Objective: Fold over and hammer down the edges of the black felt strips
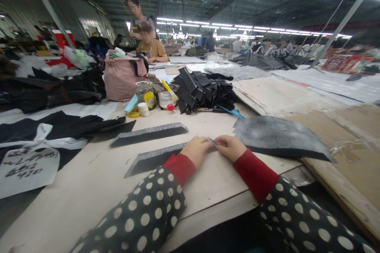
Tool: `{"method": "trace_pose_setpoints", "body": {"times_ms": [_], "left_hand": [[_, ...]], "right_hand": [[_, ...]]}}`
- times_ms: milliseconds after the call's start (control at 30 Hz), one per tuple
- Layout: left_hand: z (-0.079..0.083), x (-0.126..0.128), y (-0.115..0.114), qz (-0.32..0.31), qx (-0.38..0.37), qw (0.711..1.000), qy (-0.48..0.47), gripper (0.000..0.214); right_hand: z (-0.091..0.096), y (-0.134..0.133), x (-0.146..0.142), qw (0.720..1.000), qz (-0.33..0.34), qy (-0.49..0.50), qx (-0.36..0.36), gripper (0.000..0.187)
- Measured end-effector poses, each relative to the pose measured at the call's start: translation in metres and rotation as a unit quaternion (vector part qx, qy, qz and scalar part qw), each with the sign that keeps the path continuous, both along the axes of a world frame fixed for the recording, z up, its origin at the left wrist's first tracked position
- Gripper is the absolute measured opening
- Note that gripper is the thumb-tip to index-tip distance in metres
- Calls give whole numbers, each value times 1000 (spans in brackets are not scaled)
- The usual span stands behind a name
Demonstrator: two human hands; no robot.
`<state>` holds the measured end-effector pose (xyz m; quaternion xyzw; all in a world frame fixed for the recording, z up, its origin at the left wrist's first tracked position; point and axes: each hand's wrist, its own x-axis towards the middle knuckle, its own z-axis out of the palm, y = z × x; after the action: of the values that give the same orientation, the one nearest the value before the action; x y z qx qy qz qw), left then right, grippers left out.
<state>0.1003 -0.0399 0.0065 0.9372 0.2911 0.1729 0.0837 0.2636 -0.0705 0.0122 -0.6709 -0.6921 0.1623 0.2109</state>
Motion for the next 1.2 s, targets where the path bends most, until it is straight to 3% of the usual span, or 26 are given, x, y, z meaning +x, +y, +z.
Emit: {"method": "trace_pose_setpoints", "body": {"times_ms": [333,533,800,1000,1200], "left_hand": [[3,0,1,43,-38,998,6,19],[1,-2,5,95,-71,991,-61,35],[4,3,4,44,26,998,39,31],[11,4,1,62,96,989,98,26],[16,6,1,70,111,984,122,23]], "right_hand": [[-7,-5,-4,987,63,-129,78,29],[1,-9,-14,958,102,-263,54,28],[-1,-12,-16,946,94,-305,58,29],[-2,-12,-17,944,101,-306,67,29],[2,-17,-17,937,111,-325,70,28]]}}
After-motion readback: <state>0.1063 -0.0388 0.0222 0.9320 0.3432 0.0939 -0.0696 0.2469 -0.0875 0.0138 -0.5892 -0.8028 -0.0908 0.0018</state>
